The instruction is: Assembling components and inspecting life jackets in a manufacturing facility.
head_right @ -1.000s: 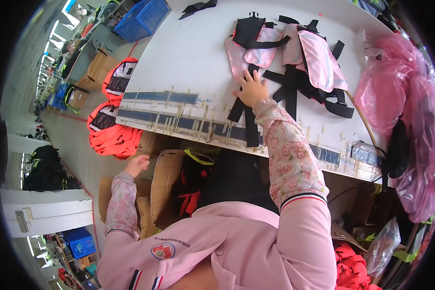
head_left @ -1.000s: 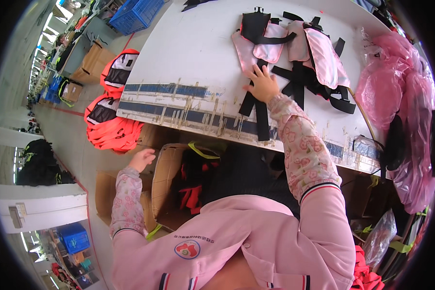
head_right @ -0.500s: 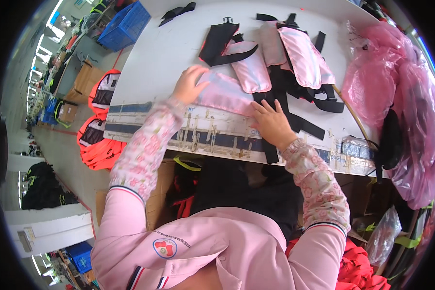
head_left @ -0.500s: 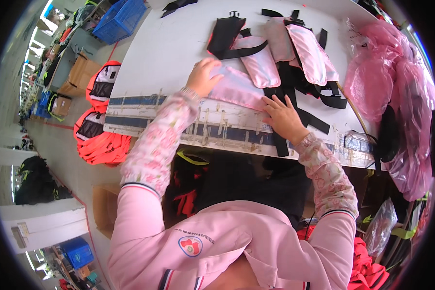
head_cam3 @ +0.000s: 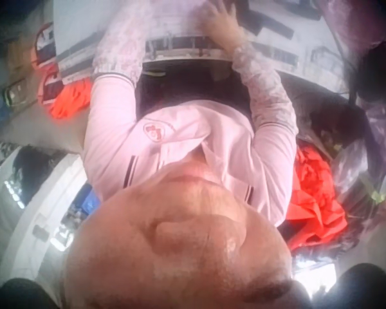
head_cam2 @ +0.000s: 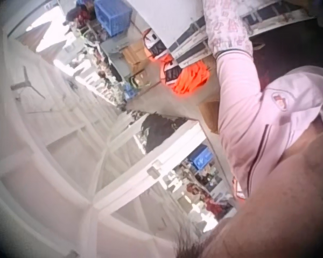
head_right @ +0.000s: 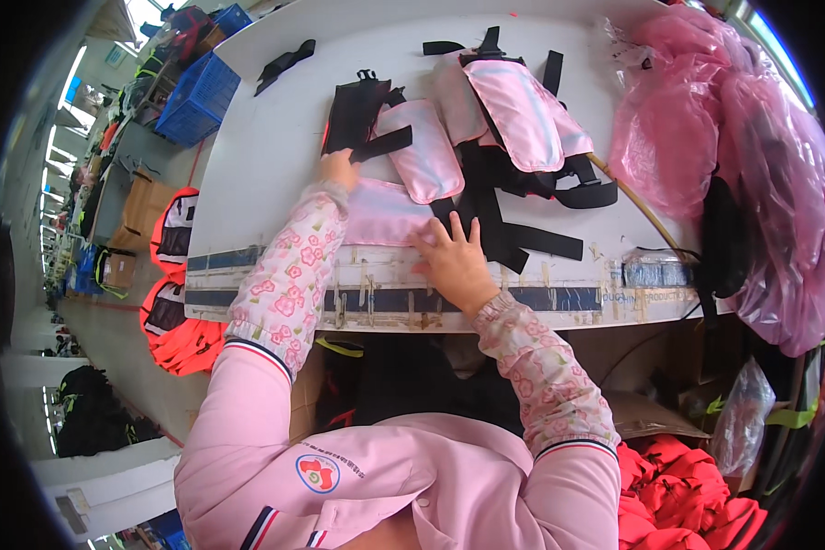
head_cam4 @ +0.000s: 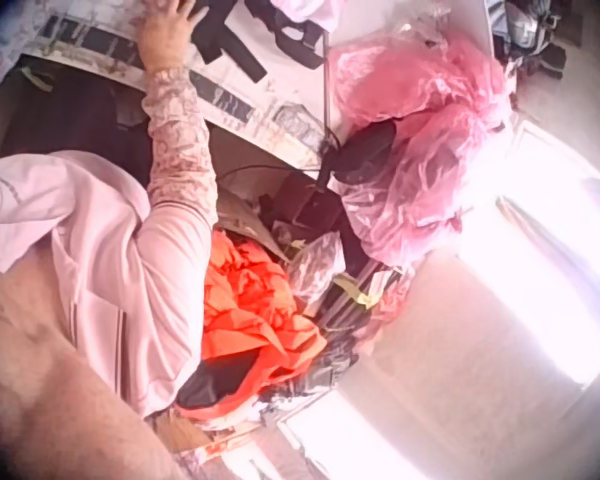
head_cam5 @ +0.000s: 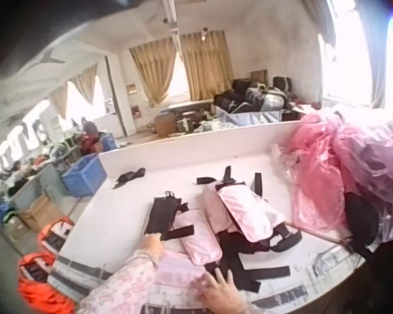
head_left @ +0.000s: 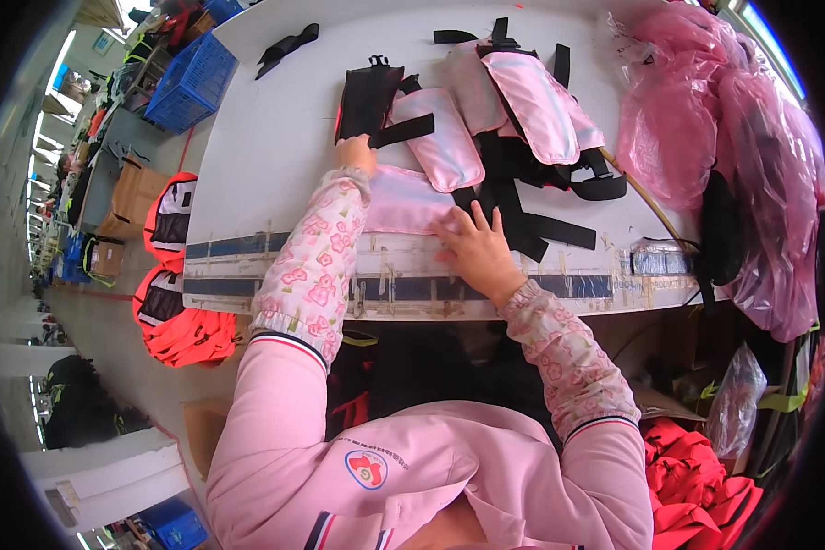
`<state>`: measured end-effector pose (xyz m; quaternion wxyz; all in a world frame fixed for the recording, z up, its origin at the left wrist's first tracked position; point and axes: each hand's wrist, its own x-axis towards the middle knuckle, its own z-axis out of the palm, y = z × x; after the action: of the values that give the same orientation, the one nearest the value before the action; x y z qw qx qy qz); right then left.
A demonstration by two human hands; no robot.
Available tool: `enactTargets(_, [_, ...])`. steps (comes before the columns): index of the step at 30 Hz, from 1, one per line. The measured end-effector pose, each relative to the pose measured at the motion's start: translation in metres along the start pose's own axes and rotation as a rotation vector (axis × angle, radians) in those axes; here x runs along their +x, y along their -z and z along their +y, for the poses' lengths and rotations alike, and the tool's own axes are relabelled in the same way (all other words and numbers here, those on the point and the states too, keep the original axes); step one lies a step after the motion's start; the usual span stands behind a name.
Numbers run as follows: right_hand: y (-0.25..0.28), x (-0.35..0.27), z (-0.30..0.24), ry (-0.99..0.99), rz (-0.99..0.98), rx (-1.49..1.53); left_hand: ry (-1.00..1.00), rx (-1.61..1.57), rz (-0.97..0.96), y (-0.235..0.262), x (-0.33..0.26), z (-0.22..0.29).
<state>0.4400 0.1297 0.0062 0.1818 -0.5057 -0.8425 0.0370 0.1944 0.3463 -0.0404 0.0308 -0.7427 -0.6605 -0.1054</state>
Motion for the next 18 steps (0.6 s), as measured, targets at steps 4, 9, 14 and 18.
enactTargets(4, [-0.006,0.003,0.001,-0.018,0.027,0.003,0.04,-0.264,0.297,0.012,-0.007,-0.024])
enactTargets(9, [-0.012,0.012,-0.006,-0.061,0.044,-0.042,-0.011,-0.756,0.568,0.128,-0.027,-0.041])
enactTargets(14, [-0.019,0.026,-0.006,-0.093,0.024,-0.115,-0.321,-1.232,0.339,0.244,-0.069,-0.047])
enactTargets(18, [-0.01,0.039,-0.001,-0.164,0.142,0.08,-0.338,-1.283,0.069,0.313,-0.115,-0.031])
